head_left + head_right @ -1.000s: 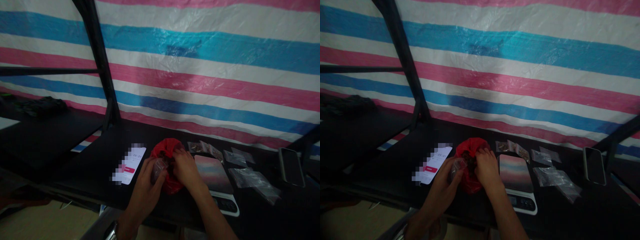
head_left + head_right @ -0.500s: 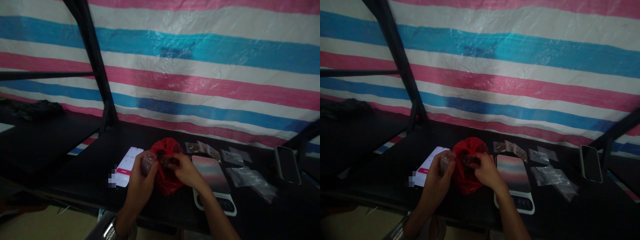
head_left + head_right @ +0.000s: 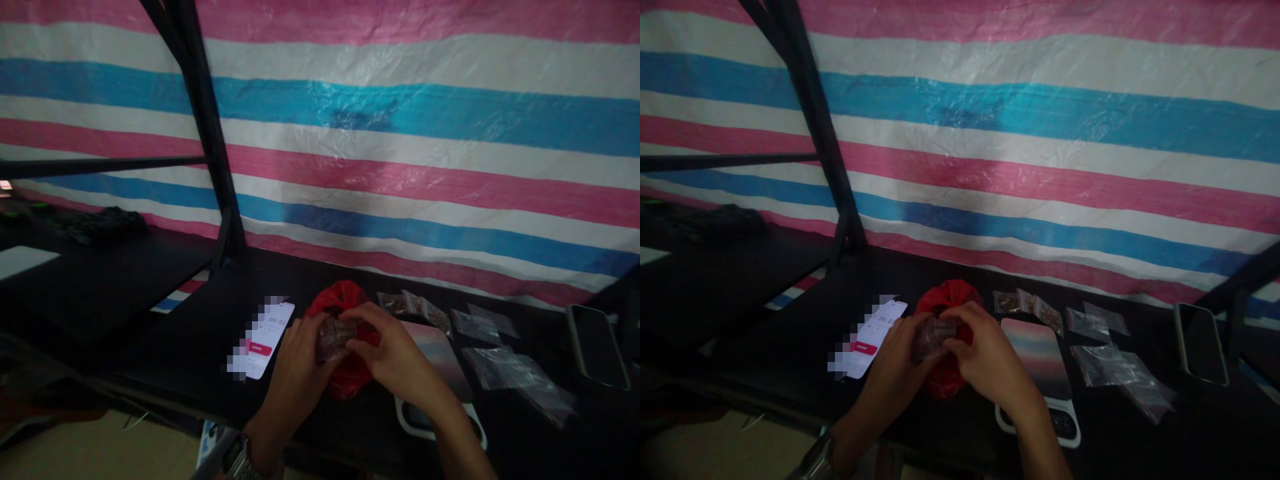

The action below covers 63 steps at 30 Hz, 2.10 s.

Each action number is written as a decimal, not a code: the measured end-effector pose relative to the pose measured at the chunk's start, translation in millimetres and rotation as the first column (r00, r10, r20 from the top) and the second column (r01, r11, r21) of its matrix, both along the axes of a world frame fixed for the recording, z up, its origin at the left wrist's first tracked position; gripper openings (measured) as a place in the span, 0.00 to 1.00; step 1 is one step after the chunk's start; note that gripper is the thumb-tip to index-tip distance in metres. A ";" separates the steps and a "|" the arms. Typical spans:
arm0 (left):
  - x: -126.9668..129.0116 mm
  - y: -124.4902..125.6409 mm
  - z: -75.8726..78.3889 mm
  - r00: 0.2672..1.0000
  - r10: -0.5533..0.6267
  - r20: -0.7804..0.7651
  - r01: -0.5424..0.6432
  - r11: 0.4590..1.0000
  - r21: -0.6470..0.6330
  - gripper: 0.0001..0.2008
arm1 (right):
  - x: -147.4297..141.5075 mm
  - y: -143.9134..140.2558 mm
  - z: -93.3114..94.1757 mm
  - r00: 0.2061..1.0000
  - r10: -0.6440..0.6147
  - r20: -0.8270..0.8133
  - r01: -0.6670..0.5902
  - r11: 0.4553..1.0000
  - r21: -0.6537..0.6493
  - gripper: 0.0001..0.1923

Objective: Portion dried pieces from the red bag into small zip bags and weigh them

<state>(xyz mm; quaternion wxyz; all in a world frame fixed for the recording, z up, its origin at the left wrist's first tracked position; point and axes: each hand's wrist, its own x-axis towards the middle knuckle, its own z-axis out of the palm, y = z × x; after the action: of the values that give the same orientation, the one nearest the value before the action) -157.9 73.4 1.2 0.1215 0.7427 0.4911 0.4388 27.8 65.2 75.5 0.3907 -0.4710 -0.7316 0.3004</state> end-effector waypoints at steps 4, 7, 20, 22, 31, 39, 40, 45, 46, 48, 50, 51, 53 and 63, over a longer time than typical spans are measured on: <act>5.0 0.7 2.2 0.999 -0.039 0.036 0.040 0.999 -0.017 0.20 | -5.6 -1.8 4.2 0.993 0.008 0.121 -0.019 0.995 0.096 0.23; 5.9 1.6 1.2 0.987 -0.068 0.145 0.085 0.990 -0.115 0.17 | -9.1 -3.8 8.1 0.976 0.034 0.216 -0.064 0.989 0.134 0.26; 3.5 0.2 1.2 0.817 -0.077 0.571 0.279 0.920 -0.275 0.22 | -19.1 -7.1 16.0 0.981 -0.009 0.194 -0.052 0.951 0.305 0.22; 4.4 -0.6 6.4 0.802 -0.084 0.591 0.284 0.925 -0.253 0.19 | -18.6 -6.7 17.1 0.990 -0.022 0.142 -0.027 0.943 0.331 0.21; 2.3 1.9 8.3 0.833 0.213 0.510 -0.086 0.961 -0.261 0.15 | 0.2 7.1 1.2 0.840 -0.158 0.519 0.176 0.984 0.014 0.21; 2.1 9.6 4.1 0.903 0.276 0.330 -0.152 0.922 -0.356 0.10 | -25.9 50.8 -9.1 0.665 -0.261 0.699 0.287 0.954 0.084 0.24; 2.3 11.0 5.7 0.901 0.275 0.336 -0.142 0.918 -0.371 0.11 | -27.5 54.5 -11.3 0.672 -0.257 0.694 0.290 0.954 0.072 0.23; 6.6 16.2 12.6 0.880 0.286 0.380 -0.110 0.900 -0.421 0.09 | -28.3 60.7 -23.1 0.730 -0.190 0.657 0.238 0.971 0.017 0.22; 7.7 16.8 13.1 0.875 0.288 0.389 -0.104 0.897 -0.430 0.09 | -27.9 60.6 -24.4 0.743 -0.171 0.648 0.222 0.975 0.003 0.21; 9.0 18.0 13.3 0.867 0.292 0.404 -0.095 0.892 -0.441 0.09 | -27.3 60.2 -25.8 0.763 -0.131 0.633 0.192 0.981 -0.028 0.19; 8.8 19.4 12.6 0.851 0.310 0.423 -0.102 0.889 -0.447 0.09 | -27.2 60.1 -26.3 0.776 -0.106 0.622 0.174 0.984 -0.049 0.16; 8.0 20.4 12.3 0.834 0.322 0.448 -0.101 0.888 -0.449 0.10 | -27.1 60.2 -26.6 0.781 -0.100 0.616 0.167 0.985 -0.053 0.15; 5.4 22.6 11.9 0.778 0.355 0.518 -0.094 0.882 -0.462 0.11 | -26.1 60.7 -27.6 0.793 -0.088 0.603 0.150 0.987 -0.054 0.14; 1.1 25.9 11.9 0.582 0.403 0.706 0.000 0.869 -0.496 0.14 | -19.6 57.8 -32.7 0.936 -0.001 0.351 0.050 0.990 -0.130 0.06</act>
<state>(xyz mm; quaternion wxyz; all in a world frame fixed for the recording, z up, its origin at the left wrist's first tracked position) -156.7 99.3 13.1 0.4391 0.3594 0.5557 0.6076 8.2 122.9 42.8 0.2248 -0.5521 -0.7609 0.2561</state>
